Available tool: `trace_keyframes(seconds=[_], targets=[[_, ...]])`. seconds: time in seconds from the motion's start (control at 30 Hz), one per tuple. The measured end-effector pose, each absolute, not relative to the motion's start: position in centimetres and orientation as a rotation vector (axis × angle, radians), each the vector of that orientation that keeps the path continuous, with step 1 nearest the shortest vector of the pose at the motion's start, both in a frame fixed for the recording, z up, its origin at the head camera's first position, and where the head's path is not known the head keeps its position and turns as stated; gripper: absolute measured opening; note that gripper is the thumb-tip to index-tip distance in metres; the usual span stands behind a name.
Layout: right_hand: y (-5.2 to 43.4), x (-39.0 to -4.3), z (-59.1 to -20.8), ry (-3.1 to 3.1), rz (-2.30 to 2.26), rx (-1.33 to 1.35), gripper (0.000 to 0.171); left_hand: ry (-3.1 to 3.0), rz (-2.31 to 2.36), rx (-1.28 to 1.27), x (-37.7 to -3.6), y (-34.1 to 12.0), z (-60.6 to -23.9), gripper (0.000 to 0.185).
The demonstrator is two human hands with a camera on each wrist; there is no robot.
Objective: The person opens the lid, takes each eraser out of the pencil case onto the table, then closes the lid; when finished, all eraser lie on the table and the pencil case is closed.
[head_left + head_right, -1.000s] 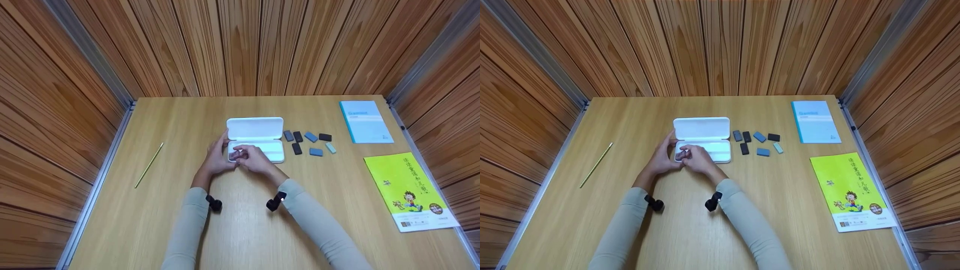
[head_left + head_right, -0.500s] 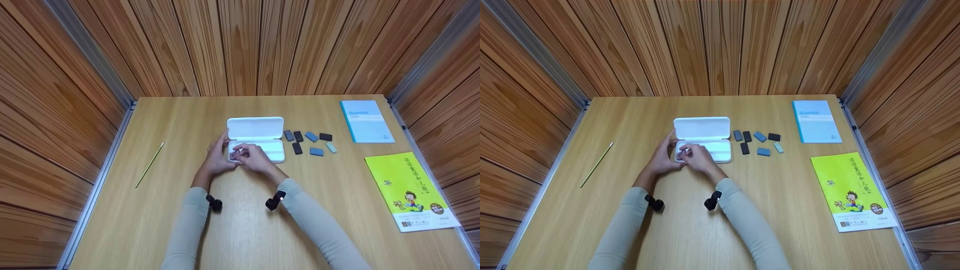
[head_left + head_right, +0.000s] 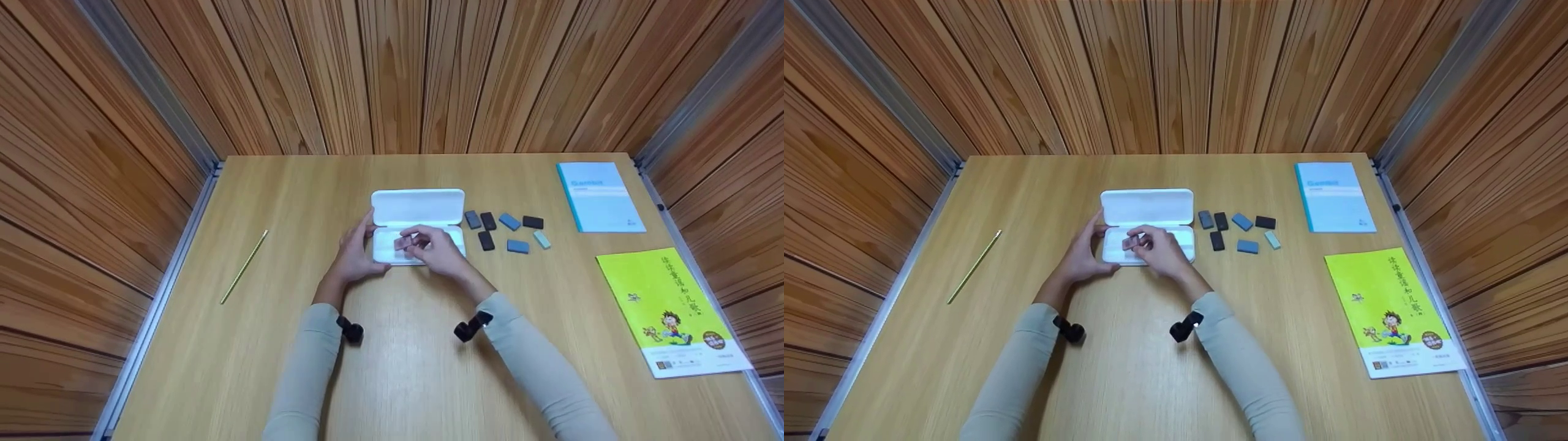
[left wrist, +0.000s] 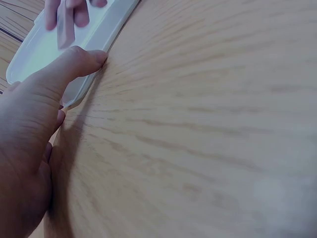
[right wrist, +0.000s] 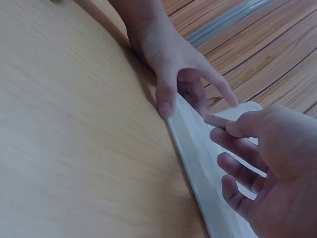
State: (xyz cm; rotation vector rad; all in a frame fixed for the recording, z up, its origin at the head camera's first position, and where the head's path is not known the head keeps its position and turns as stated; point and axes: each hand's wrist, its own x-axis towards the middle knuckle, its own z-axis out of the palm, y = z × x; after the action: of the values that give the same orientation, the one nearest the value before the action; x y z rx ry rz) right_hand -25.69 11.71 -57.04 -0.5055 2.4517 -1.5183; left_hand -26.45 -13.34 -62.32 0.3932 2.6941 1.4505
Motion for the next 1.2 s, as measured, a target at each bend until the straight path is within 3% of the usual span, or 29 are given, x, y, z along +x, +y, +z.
trace_keyframes(seconds=[0.73,1.2], targets=[[23.1,-25.3,-56.5,2.457,-1.578,-0.407,0.036,2.691,1.467,0.379,-26.4,-13.2,-62.4,0.135],[29.6,-24.8,-56.7,2.435,-1.369,-0.435,0.035,2.698,1.464,0.404,-26.4,-13.4,-62.7,0.135]])
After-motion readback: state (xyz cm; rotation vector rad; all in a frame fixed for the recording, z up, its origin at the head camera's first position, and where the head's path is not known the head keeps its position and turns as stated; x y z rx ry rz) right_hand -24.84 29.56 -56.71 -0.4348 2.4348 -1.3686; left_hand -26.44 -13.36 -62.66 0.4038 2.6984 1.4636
